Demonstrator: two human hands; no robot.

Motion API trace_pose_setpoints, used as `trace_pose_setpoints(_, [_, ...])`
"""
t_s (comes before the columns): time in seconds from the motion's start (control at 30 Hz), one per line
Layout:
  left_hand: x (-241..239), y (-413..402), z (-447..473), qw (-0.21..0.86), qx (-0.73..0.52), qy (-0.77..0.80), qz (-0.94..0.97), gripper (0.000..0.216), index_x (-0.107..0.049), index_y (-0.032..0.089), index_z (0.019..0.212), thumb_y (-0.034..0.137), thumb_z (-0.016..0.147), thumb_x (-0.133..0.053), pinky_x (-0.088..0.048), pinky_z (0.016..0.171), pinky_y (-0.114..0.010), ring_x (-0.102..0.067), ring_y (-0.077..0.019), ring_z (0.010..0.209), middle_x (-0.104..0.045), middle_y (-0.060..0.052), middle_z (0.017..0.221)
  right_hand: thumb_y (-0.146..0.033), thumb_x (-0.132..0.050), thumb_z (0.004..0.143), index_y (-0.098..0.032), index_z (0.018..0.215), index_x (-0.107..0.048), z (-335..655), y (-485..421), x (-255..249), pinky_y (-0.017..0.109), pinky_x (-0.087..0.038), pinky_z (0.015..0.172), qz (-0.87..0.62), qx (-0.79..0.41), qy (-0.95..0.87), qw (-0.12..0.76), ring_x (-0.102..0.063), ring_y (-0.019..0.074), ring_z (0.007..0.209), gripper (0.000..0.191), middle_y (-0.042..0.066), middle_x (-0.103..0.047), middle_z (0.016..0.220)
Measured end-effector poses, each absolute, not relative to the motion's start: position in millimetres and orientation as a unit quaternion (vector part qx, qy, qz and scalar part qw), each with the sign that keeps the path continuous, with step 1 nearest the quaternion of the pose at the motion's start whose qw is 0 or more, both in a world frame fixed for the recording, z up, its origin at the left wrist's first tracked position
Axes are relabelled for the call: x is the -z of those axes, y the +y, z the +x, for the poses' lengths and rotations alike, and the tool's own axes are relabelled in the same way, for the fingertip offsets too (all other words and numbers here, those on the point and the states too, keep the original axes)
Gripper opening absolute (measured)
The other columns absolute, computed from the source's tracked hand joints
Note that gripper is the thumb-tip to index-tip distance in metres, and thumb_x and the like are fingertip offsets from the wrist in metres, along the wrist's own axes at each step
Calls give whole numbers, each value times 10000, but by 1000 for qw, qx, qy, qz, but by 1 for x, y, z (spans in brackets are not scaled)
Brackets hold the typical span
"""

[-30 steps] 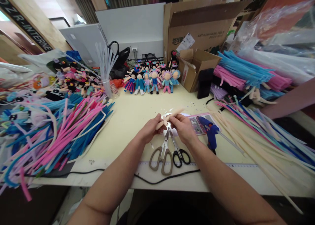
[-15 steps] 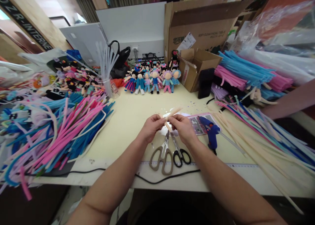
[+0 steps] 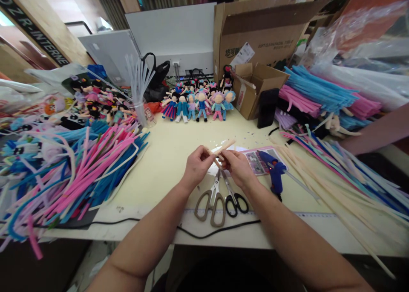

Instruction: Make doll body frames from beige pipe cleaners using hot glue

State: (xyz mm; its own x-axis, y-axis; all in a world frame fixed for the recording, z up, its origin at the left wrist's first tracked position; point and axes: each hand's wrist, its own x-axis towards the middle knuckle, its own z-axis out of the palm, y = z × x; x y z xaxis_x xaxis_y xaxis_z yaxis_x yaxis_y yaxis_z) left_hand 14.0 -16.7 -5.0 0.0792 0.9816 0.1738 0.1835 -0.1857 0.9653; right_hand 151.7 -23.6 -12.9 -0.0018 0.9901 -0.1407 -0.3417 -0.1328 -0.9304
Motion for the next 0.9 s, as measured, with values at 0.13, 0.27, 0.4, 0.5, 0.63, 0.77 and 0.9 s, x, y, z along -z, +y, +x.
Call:
trace_pose_setpoints(0.13, [0, -24, 17, 390, -476, 482, 624, 177, -543, 197, 649, 316, 724, -652, -325, 604, -237, -437, -118, 608, -513, 15, 629, -403, -701, 641, -151, 638, -609, 152, -23, 15, 235, -328, 479, -459, -607, -357, 542, -418, 73, 481, 268, -20, -544, 579])
trace_pose_setpoints(0.27, [-5, -28, 19, 404, -481, 483, 610, 142, -593, 205, 635, 294, 678, -695, -353, 660, -243, -485, -147, 705, -542, -18, 701, -369, -712, 622, -157, 597, -594, 154, -22, 16, 245, -313, 476, -467, -593, -356, 551, -402, 74, 461, 244, -31, -526, 528])
trace_pose_setpoints(0.4, [-4, -21, 14, 465, -489, 445, 589, 281, -613, 208, 847, 389, 657, -715, -377, 669, -242, -490, -135, 708, -561, -7, 759, -358, -713, 612, -157, 621, -624, 157, -21, 12, 250, -309, 488, -444, -588, -365, 569, -397, 79, 474, 220, -28, -526, 521])
trace_pose_setpoints(0.5, [1, -11, 8, 529, -491, 448, 527, 400, -592, 179, 797, 571, 718, -586, -373, 595, -237, -474, -117, 629, -550, -8, 702, -359, -709, 620, -164, 664, -649, 158, -21, 8, 251, -319, 503, -426, -589, -367, 580, -404, 84, 500, 209, -20, -546, 558])
trace_pose_setpoints(0.63, [9, -4, 4, 692, -358, 443, 444, 511, -606, 139, 671, 638, 731, -514, -337, 502, -232, -429, -94, 512, -500, -10, 577, -334, -689, 662, -171, 708, -665, 158, -23, 10, 255, -350, 542, -398, -583, -398, 586, -438, 92, 542, 170, -9, -579, 620])
trace_pose_setpoints(0.77, [9, -6, 5, 766, -342, 380, 389, 325, -617, 139, 767, 436, 667, -706, -365, 529, -214, -451, -71, 525, -506, 10, 603, -326, -681, 671, -164, 688, -650, 156, -23, 13, 253, -355, 538, -416, -569, -428, 566, -450, 99, 549, 166, -9, -567, 605])
trace_pose_setpoints(0.9, [5, -8, 8, 768, -369, 378, 363, 307, -573, 150, 737, 337, 602, -777, -367, 520, -194, -448, -51, 511, -489, 36, 593, -331, -687, 660, -164, 654, -635, 154, -23, 14, 249, -346, 510, -445, -556, -431, 554, -435, 94, 518, 175, -23, -544, 567])
